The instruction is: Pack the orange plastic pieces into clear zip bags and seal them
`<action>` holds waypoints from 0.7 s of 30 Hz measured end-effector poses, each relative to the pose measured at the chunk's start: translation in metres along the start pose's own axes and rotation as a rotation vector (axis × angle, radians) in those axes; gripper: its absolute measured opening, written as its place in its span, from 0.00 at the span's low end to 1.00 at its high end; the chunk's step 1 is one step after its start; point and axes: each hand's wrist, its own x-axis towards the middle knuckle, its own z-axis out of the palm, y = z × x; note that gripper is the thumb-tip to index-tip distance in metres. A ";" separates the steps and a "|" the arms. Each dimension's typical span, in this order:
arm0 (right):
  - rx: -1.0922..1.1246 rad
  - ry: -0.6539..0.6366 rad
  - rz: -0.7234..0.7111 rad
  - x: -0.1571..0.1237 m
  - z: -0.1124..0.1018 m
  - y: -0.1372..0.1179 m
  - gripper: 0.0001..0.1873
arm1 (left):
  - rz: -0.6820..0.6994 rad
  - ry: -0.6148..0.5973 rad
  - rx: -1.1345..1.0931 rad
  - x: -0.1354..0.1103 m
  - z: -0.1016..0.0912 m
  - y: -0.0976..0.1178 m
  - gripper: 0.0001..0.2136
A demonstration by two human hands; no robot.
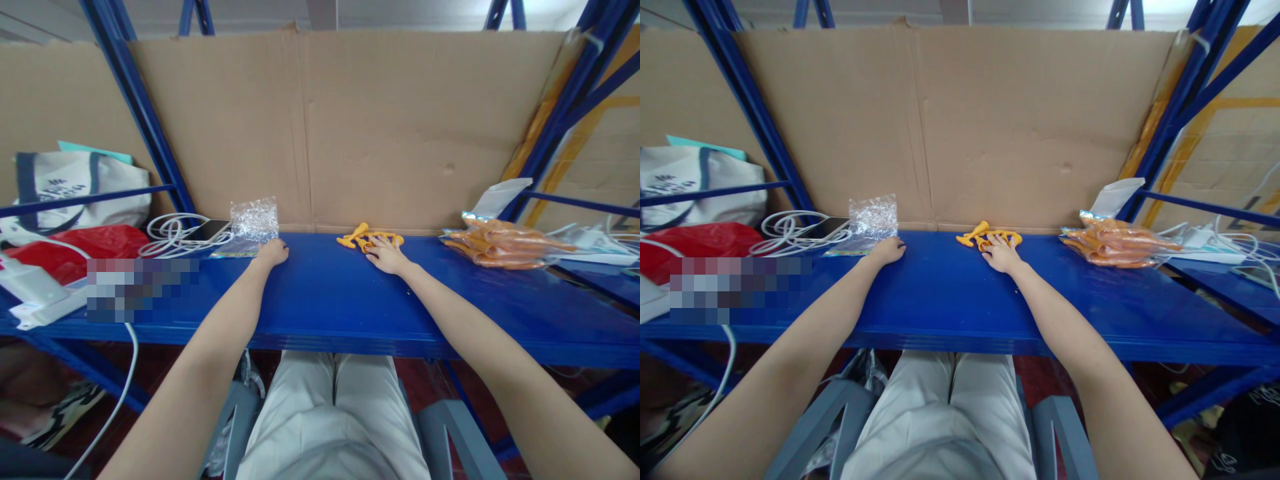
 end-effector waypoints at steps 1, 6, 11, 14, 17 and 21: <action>-0.001 -0.008 -0.008 -0.001 -0.002 -0.001 0.23 | -0.004 -0.009 0.008 0.000 0.000 0.000 0.22; -0.009 -0.011 -0.024 -0.004 -0.009 -0.007 0.21 | -0.119 -0.013 0.041 0.001 0.000 0.001 0.23; -0.022 -0.033 0.004 -0.004 -0.005 -0.008 0.23 | -0.182 -0.011 0.034 0.002 0.002 -0.001 0.24; -0.009 -0.034 -0.008 -0.004 -0.005 -0.005 0.23 | -0.174 0.004 0.015 0.001 0.002 -0.001 0.23; 0.014 -0.012 -0.020 -0.005 -0.011 0.000 0.19 | -0.166 0.000 -0.012 0.000 0.001 -0.002 0.23; 0.379 0.195 0.147 -0.003 -0.026 0.014 0.16 | -0.146 0.013 -0.033 -0.002 -0.001 -0.003 0.23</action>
